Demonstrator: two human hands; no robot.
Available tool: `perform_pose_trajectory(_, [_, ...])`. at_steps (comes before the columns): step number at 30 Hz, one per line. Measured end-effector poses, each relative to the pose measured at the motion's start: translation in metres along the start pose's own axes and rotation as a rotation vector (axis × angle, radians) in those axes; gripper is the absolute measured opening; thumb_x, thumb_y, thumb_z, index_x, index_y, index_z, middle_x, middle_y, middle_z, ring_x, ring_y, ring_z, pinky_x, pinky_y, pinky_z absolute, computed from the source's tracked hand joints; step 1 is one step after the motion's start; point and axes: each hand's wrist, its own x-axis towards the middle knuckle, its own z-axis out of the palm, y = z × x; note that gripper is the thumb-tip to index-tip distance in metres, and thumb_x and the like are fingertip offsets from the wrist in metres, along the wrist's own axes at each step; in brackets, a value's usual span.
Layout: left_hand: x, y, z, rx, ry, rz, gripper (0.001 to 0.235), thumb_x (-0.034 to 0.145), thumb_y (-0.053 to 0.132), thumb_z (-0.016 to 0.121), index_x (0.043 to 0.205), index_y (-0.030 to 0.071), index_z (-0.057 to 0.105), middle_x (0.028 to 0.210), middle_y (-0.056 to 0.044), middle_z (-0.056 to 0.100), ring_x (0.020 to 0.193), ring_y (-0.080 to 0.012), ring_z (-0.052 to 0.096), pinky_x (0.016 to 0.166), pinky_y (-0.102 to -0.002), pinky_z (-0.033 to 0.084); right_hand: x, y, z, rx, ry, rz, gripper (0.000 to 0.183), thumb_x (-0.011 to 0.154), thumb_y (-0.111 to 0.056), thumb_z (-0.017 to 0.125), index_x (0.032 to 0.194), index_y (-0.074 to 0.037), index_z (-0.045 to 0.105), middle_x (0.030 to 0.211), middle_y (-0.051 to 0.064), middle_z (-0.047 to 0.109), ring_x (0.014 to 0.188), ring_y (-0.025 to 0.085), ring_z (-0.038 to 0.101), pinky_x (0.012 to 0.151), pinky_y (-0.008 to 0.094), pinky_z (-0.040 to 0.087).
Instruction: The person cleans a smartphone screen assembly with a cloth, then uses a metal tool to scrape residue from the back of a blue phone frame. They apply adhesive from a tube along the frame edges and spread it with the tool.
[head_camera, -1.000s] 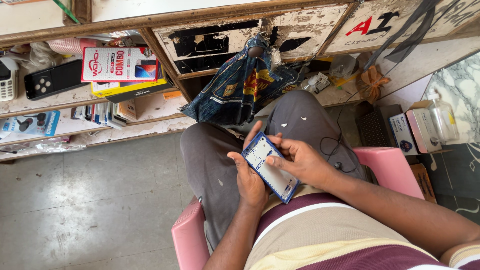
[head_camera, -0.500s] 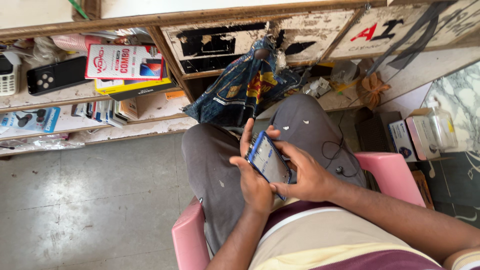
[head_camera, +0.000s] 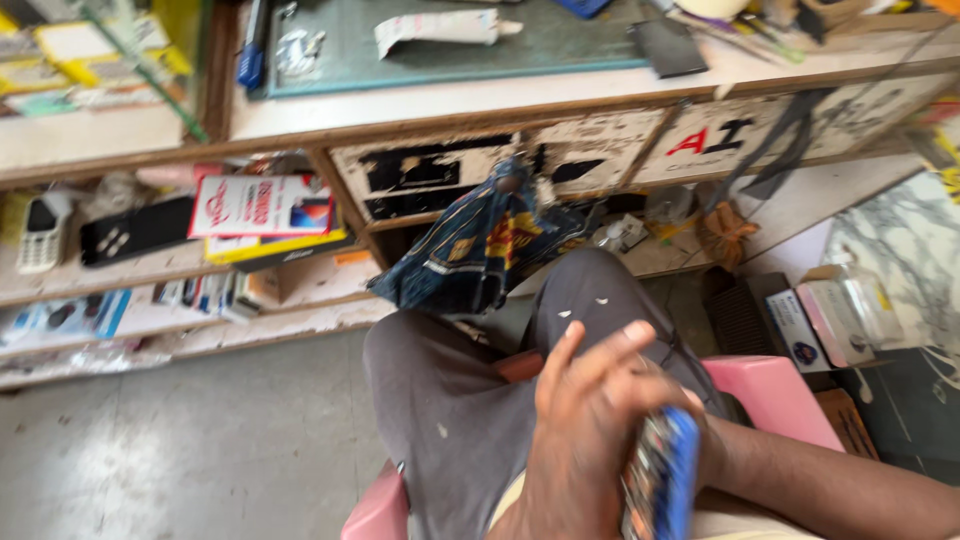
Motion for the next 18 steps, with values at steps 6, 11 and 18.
perform_pose_trajectory(6, [-0.017,-0.034,0.116,0.87,-0.217,-0.484,0.022,0.111,0.025,0.055,0.111,0.005,0.065,0.103,-0.008,0.065,0.105,-0.0213,0.067,0.105,-0.042,0.051,0.03,-0.032,0.001,-0.11,0.014,-0.044,0.098,0.086,-0.03,0.086,0.156,0.001,0.024,0.147,0.021,0.049,0.131,0.031,0.057,0.111,0.04,0.047])
perform_pose_trajectory(11, [-0.024,-0.013,0.068,0.415,0.102,0.045,0.016,0.102,0.008,0.063,0.111,0.022,0.063,0.115,-0.001,0.065,0.118,-0.0125,0.067,0.123,-0.044,0.046,0.043,-0.04,0.001,-0.151,0.01,-0.018,0.094,0.087,-0.032,0.083,0.154,0.003,0.027,0.145,0.023,0.051,0.13,0.035,0.058,0.11,0.041,0.048])
perform_pose_trajectory(18, [0.032,0.005,-0.018,-0.685,0.378,-0.432,0.093,0.096,0.066,0.044,0.164,0.009,0.013,0.134,-0.016,0.065,0.132,-0.0283,0.059,0.123,-0.044,0.037,0.059,-0.033,0.001,-0.283,-0.074,0.251,0.088,0.089,-0.035,0.08,0.151,0.006,0.032,0.142,0.026,0.055,0.13,0.039,0.06,0.109,0.042,0.048])
